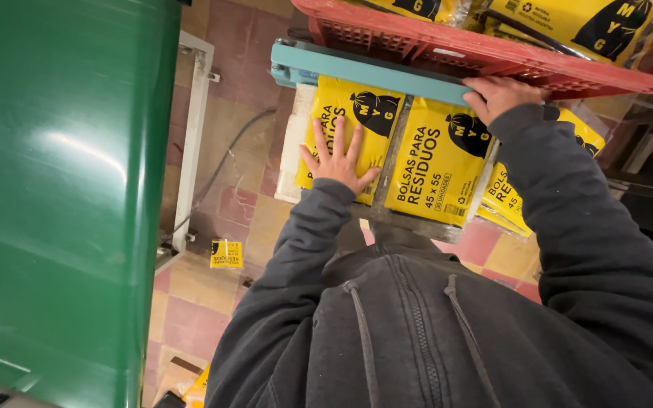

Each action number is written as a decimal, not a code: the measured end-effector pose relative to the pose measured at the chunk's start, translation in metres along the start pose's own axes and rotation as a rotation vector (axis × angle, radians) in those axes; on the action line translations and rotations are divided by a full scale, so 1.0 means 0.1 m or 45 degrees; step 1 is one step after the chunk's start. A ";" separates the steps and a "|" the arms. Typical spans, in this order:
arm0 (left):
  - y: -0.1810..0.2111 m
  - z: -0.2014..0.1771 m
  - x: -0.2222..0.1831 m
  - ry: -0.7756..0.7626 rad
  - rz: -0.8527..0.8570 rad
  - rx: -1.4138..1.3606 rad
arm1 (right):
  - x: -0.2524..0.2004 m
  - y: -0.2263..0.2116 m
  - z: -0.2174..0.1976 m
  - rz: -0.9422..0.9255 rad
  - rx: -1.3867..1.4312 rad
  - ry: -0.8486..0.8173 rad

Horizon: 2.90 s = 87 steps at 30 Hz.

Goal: Folding black plastic bags and inserting them into yellow printed packaging sleeves.

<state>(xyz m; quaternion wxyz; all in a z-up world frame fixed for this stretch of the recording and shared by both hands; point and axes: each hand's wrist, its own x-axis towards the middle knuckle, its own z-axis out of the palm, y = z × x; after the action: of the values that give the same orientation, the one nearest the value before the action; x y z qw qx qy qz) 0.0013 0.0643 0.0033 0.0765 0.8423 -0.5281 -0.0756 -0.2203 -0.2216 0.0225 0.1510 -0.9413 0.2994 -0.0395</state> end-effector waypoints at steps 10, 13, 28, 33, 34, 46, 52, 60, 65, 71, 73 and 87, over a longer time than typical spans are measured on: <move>0.01 -0.05 0.05 -0.036 -0.013 0.001 | 0.02 -0.10 -0.13 0.007 -0.078 0.043; 0.01 -0.04 0.02 0.025 0.008 -0.033 | 0.07 -0.17 -0.32 0.091 -0.106 -0.087; -0.26 -0.02 0.51 -0.080 -0.647 -0.383 | -1.21 -0.20 1.03 0.864 0.768 0.516; -0.56 0.59 0.45 -0.196 -0.569 -0.756 | -1.16 -0.19 1.04 0.913 1.238 0.469; -0.58 0.62 0.41 -0.213 -0.524 -0.883 | -1.14 -0.27 0.91 0.886 1.173 0.281; -0.75 0.72 -0.15 -0.050 -0.286 -2.154 | -1.29 -0.46 0.44 0.457 1.735 -0.043; -0.56 0.48 -0.15 0.033 -0.328 -1.957 | -0.90 -1.28 1.99 0.816 1.864 0.036; -0.49 0.26 -0.41 -0.043 -0.346 -1.944 | -0.30 -1.55 0.12 0.323 1.272 0.151; -0.47 0.17 -0.42 -0.005 -0.222 -2.000 | 0.00 -1.55 -0.32 -0.219 0.537 0.088; -0.49 0.15 -0.43 -0.014 -0.201 -2.058 | -0.01 -1.43 -0.28 -0.337 0.953 -0.020; -0.50 0.14 -0.42 -0.025 -0.182 -2.023 | -0.03 -1.41 -0.21 -0.279 0.936 -0.025; -0.52 -0.02 -0.43 -0.164 -0.087 -2.065 | 0.09 -1.43 -0.33 -0.183 0.969 -0.438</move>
<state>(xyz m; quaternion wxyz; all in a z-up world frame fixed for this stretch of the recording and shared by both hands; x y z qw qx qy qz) 0.0286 0.1254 -0.0038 0.6297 0.5346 -0.2866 -0.4852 -0.1398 -0.1245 0.0982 0.5326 -0.8297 0.1674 -0.0001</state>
